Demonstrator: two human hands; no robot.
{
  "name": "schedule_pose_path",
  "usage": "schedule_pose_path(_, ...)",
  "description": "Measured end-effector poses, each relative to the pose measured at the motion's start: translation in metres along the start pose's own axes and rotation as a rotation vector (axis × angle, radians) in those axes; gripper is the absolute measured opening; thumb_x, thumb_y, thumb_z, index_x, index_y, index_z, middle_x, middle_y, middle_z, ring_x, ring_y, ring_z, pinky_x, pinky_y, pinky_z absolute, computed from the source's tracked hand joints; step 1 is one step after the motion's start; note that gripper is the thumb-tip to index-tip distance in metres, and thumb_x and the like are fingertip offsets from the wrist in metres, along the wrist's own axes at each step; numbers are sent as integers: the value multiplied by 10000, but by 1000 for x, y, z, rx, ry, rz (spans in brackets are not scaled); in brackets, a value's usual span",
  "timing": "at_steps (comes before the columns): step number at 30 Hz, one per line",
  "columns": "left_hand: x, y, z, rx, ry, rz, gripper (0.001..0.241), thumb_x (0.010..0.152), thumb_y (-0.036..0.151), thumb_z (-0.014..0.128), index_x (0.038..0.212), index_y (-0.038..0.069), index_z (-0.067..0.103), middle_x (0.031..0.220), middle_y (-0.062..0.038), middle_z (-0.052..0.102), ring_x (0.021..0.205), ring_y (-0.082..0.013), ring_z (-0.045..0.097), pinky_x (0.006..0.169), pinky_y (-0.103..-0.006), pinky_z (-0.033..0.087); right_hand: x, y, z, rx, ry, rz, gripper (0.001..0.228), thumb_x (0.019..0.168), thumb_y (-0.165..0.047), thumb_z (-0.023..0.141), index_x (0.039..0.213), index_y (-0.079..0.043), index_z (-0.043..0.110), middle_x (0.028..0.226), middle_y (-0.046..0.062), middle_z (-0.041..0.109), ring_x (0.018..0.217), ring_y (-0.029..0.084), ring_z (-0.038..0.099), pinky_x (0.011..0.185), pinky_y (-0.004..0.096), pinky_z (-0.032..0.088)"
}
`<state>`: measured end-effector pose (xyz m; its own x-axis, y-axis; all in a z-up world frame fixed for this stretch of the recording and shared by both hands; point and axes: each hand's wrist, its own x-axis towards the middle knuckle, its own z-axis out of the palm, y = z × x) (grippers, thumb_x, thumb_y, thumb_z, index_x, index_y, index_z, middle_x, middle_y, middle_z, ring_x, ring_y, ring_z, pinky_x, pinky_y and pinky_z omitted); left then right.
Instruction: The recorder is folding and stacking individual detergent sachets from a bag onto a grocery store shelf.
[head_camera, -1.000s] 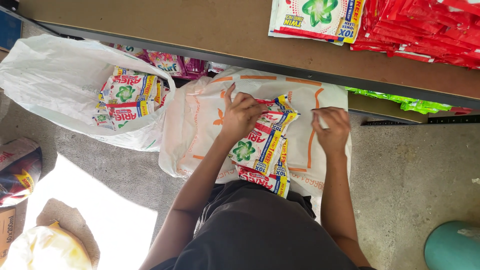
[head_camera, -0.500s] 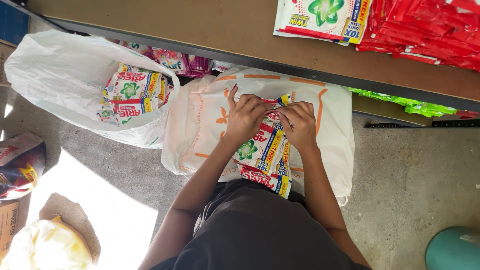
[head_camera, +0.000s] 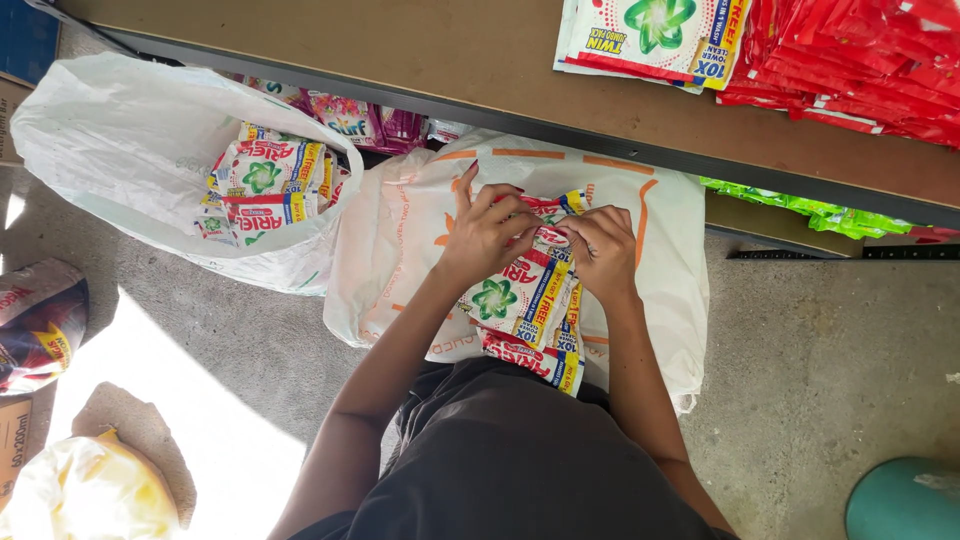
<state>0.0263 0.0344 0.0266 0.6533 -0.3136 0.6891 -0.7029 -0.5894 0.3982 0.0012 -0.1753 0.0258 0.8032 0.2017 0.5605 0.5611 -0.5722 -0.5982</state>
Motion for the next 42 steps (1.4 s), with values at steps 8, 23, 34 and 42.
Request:
schedule_pose_path(8,-8,-29,-24,37,-25,7,41,865,190,787,882,225,773,891,29,683,1056,-187,617,1156,-609,250,-1,6,0,53,36,-17,59,976,-51,733,968,-73,788,775,70,671,783,296,655,811,410,476)
schedule_pose_path(23,-22,-40,-76,-45,170,-345,172,877,19,779,997,141,798,964,-21,690,909,-241,643,877,-400,517,31,-25,-94,-105,113,-206,106,915,50,810,952,-46,837,765,64,641,681,275,601,673,383,498)
schedule_pose_path(34,-43,14,5,-736,-506,-706,483,838,162,786,1280,64,617,1282,-87,663,1155,-248,645,1003,-365,489,43,-95,-224,-137,203,245,145,1209,377,620,1309,302,694,1136,293,636,836,247,507,758,332,417)
schedule_pose_path(42,-5,34,21,-1007,-675,-647,289,808,153,820,1020,-13,715,808,-49,749,593,-90,604,546,-239,467,100,-80,-240,-76,4,76,229,1284,384,453,1426,297,610,1333,384,671,1000,327,597,880,368,469)
